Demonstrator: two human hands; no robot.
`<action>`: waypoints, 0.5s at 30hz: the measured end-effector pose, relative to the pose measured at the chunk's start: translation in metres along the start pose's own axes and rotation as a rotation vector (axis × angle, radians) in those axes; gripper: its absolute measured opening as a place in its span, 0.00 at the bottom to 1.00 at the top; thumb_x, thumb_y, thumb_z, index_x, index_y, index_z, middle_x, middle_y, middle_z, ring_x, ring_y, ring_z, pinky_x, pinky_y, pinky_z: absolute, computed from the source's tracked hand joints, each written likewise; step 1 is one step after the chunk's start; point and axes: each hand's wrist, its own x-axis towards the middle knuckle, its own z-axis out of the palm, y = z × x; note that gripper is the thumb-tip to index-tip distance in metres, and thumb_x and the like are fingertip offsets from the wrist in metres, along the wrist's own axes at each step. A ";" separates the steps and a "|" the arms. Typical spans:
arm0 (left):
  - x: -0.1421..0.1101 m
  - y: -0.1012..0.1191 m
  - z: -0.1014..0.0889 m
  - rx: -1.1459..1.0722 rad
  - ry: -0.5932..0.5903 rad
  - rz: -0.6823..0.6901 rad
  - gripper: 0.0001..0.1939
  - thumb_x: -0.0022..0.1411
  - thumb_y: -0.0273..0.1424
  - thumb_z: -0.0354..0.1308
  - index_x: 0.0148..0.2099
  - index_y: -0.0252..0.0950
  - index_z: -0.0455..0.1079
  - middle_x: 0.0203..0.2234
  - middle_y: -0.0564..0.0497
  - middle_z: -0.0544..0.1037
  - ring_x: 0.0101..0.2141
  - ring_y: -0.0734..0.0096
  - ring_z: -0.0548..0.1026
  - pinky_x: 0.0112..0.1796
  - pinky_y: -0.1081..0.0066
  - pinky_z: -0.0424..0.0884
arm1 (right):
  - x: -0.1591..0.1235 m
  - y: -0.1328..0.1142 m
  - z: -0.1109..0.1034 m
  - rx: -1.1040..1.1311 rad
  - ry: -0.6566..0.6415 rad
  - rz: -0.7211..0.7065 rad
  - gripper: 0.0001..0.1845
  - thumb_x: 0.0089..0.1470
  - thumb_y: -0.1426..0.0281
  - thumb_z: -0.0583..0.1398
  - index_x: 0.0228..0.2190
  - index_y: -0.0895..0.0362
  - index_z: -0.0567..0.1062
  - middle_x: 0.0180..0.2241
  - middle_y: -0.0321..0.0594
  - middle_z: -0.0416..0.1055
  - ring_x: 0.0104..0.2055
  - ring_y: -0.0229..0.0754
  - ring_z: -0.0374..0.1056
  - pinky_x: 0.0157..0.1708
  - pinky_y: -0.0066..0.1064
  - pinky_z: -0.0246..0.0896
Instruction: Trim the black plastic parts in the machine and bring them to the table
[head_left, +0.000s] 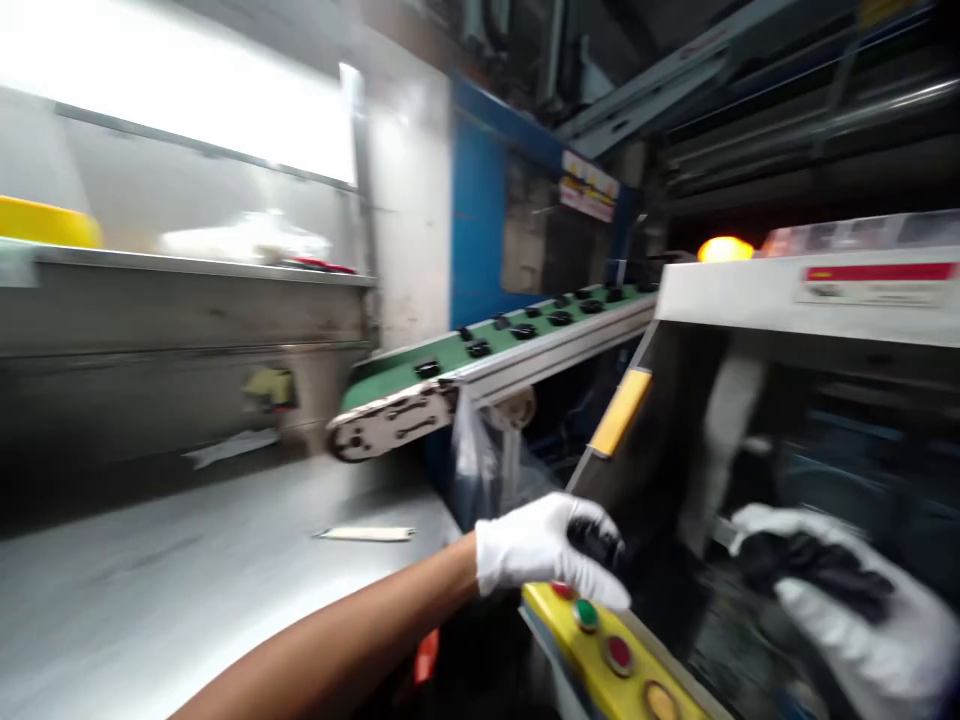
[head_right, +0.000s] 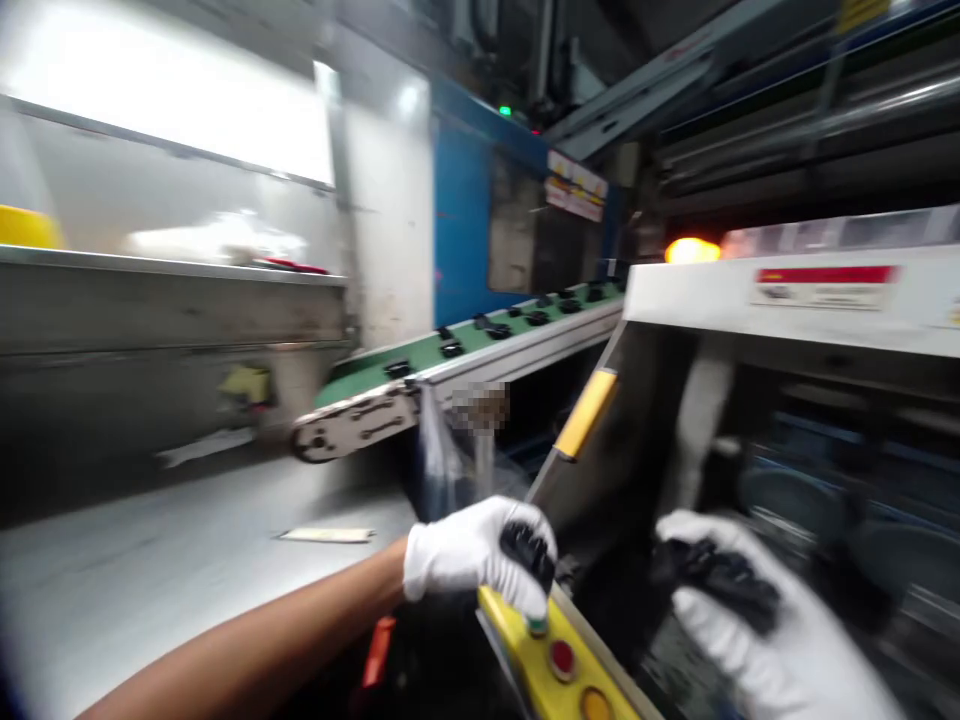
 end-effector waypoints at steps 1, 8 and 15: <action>-0.039 -0.015 -0.013 0.038 0.080 -0.089 0.22 0.37 0.38 0.74 0.35 0.35 0.75 0.29 0.49 0.78 0.29 0.66 0.74 0.30 0.69 0.70 | -0.015 0.008 0.038 0.054 -0.125 0.092 0.26 0.35 0.53 0.71 0.39 0.43 0.77 0.43 0.44 0.77 0.46 0.58 0.73 0.44 0.45 0.70; -0.280 -0.053 -0.111 0.301 0.667 -0.473 0.14 0.38 0.27 0.70 0.30 0.35 0.70 0.24 0.57 0.72 0.28 0.69 0.70 0.28 0.73 0.63 | -0.096 -0.056 0.301 0.275 -0.836 0.152 0.14 0.40 0.74 0.67 0.33 0.55 0.76 0.33 0.35 0.76 0.39 0.47 0.73 0.40 0.34 0.69; -0.379 -0.090 -0.146 0.312 0.799 -0.662 0.11 0.38 0.24 0.61 0.29 0.35 0.66 0.24 0.52 0.75 0.29 0.59 0.75 0.25 0.70 0.65 | -0.159 -0.099 0.450 0.029 -1.242 0.261 0.19 0.43 0.84 0.69 0.38 0.61 0.74 0.25 0.28 0.70 0.22 0.33 0.69 0.20 0.23 0.66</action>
